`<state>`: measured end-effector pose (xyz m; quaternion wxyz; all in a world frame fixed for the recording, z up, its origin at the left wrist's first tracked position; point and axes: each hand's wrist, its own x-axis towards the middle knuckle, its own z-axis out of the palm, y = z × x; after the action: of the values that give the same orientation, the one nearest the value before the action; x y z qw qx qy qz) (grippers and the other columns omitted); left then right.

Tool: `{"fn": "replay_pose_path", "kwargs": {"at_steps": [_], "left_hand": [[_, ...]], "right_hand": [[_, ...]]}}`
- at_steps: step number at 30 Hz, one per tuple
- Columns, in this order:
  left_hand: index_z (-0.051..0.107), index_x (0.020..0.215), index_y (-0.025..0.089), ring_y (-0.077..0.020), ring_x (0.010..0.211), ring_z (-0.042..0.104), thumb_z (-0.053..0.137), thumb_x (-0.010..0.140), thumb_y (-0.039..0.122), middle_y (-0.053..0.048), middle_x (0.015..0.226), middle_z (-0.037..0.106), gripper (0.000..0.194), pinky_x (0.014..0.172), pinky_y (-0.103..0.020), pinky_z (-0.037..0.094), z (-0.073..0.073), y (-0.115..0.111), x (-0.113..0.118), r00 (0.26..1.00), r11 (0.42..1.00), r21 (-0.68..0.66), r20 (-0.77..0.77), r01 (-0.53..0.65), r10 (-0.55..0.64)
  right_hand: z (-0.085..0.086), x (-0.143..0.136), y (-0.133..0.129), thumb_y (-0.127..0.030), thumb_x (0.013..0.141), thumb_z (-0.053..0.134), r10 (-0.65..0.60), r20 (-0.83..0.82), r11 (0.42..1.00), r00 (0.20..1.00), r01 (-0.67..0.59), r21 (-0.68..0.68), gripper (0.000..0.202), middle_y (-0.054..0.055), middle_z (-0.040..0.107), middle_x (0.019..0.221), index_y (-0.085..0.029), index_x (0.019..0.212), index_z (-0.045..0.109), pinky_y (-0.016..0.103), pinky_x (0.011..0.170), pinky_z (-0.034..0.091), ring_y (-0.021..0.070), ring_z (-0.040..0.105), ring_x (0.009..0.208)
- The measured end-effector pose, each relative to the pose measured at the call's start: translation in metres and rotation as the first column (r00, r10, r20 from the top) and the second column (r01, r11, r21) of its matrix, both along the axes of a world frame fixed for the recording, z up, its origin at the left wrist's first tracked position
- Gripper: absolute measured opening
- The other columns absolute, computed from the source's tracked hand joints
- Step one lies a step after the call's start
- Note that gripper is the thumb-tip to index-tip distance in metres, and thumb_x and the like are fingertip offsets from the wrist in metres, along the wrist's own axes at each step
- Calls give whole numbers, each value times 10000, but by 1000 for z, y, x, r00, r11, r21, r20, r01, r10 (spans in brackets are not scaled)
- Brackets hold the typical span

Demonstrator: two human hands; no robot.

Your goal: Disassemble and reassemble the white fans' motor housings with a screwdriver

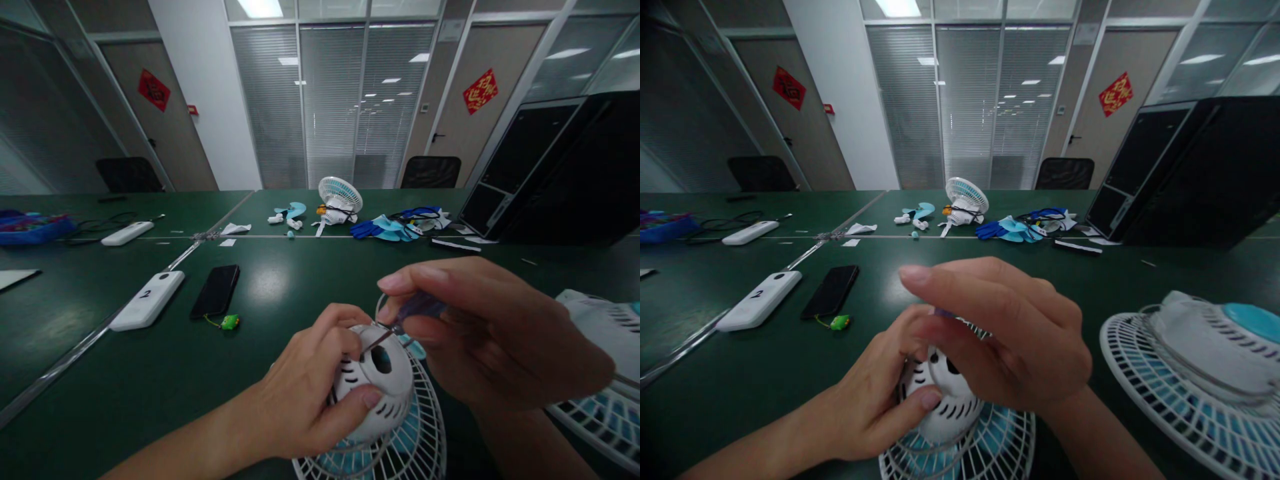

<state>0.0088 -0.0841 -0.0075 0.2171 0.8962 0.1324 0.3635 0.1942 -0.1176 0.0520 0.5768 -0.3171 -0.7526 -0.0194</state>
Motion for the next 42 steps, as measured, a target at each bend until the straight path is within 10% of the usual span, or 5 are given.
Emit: {"fn": "replay_pose_path", "kwargs": {"at_steps": [15,42], "left_hand": [[461,1011,212,-222,1006,579,545,890,248,-96,1163,492,152,819,-368,526,-1,3,1,999,998,-38,20,51,-50],[435,1022,214,-225,1045,538,544,901,259,-87,1140,496,169,807,-347,492,-2,2,1,998,998,-25,26,51,-50]], "right_hand": [[-8,-7,20,-100,828,700,19,-373,994,928,21,104,357,-32,733,878,-328,1103,707,248,493,558,107,645,594],[-15,-4,20,-181,849,696,47,-227,985,973,-8,170,375,-10,748,923,-302,1204,670,265,490,554,128,657,606]]}}
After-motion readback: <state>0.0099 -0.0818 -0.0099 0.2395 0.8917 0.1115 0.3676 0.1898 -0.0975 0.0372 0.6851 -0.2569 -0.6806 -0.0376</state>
